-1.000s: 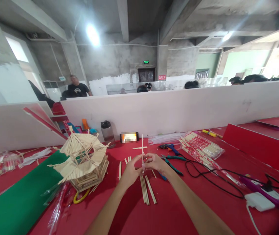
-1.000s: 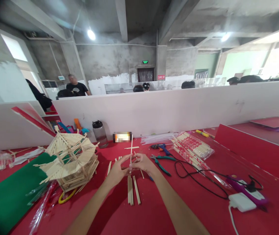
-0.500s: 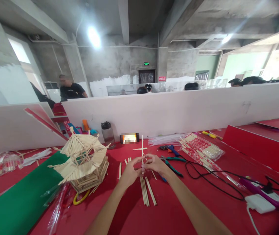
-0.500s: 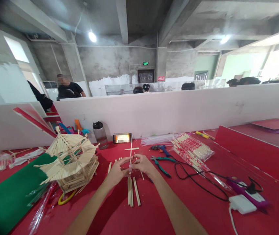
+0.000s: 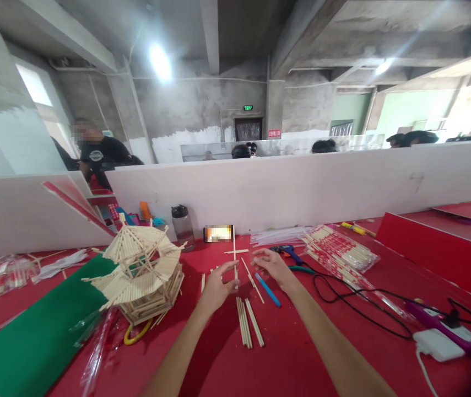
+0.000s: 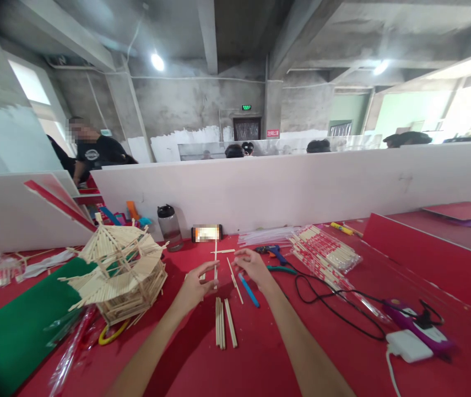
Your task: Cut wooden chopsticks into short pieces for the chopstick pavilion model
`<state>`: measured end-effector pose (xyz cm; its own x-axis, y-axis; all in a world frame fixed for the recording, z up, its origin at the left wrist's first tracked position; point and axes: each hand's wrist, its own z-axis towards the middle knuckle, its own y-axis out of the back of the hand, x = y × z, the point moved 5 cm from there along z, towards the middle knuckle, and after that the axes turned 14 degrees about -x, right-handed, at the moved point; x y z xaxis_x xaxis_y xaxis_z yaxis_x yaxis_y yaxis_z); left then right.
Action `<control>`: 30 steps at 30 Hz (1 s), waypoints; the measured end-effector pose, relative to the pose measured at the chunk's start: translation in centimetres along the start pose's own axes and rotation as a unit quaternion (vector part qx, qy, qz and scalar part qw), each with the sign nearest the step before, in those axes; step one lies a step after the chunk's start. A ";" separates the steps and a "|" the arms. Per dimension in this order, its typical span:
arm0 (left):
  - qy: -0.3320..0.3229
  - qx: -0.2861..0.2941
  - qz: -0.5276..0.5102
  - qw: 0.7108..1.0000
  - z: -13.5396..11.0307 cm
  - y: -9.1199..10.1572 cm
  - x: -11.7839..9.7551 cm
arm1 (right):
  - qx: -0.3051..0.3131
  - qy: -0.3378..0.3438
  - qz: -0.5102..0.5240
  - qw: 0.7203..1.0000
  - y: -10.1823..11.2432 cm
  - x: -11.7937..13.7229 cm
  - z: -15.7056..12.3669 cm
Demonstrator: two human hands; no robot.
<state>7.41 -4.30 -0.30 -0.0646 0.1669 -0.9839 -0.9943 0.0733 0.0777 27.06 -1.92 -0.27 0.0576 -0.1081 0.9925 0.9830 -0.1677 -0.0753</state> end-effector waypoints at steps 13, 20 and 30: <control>-0.012 -0.045 0.040 0.998 0.3 0.9 -0.2 | 0.010 0.141 -0.600 0.787 0.6 -0.3 -1.3; -0.019 -0.056 0.050 0.997 0.5 1.1 0.0 | 0.022 0.113 -0.651 0.750 -0.3 -0.8 -1.9; -0.008 -0.050 0.019 0.999 0.5 1.0 -0.1 | -0.007 0.106 -0.592 0.799 0.1 -0.5 -0.9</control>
<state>6.43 -3.72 -0.04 -0.1016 0.1830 -0.9779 -0.9947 -0.0323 0.0973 26.97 -2.80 -0.85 -0.9433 -0.0295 0.3306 0.3248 -0.2868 0.9012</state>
